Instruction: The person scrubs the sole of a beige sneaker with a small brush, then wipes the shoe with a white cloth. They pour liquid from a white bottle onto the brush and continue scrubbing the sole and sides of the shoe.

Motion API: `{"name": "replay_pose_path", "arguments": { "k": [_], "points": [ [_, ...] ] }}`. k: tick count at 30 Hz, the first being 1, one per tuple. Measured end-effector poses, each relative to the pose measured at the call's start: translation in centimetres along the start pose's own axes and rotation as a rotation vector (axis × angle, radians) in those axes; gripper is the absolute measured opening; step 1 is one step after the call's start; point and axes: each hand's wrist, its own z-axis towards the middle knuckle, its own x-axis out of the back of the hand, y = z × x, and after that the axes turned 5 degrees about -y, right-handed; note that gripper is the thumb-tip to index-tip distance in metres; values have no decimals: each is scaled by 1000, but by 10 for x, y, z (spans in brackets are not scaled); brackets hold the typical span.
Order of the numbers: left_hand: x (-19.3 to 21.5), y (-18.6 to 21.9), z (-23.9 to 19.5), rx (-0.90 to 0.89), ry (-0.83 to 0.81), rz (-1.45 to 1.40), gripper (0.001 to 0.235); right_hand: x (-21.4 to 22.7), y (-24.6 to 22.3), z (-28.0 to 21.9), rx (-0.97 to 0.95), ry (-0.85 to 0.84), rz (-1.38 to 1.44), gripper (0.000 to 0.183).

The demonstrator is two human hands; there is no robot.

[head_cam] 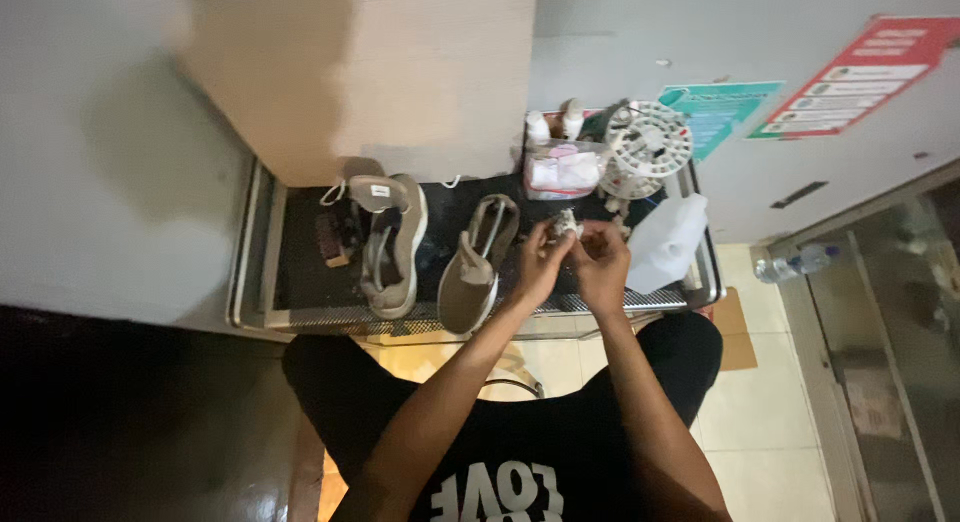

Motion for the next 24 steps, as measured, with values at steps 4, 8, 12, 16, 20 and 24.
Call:
{"name": "replay_pose_path", "arguments": {
  "k": [4, 8, 12, 16, 20, 24],
  "points": [
    [-3, -21, 8, 90, 24, -81, 36, 16, -81, -2, 341, 12, -309, 15],
    [5, -28, 10, 326, 58, -325, 11, 22, -79, -1, 359, -166, -372, 34],
    [8, -24, 8, 408, 51, -444, 10, 20, -80, -2, 342, -270, -256, 64],
    [13, -34, 17, 462, 0, -286, 11, 20, -52, -3, 276, -288, -338, 45],
    [9, -41, 20, 506, -7, -75, 29, 13, -17, -4, 199, -219, -591, 37],
    [7, -50, 27, 199, 213, 407, 30, 3, -19, 1, 16, -185, -826, 55]
  ]
}}
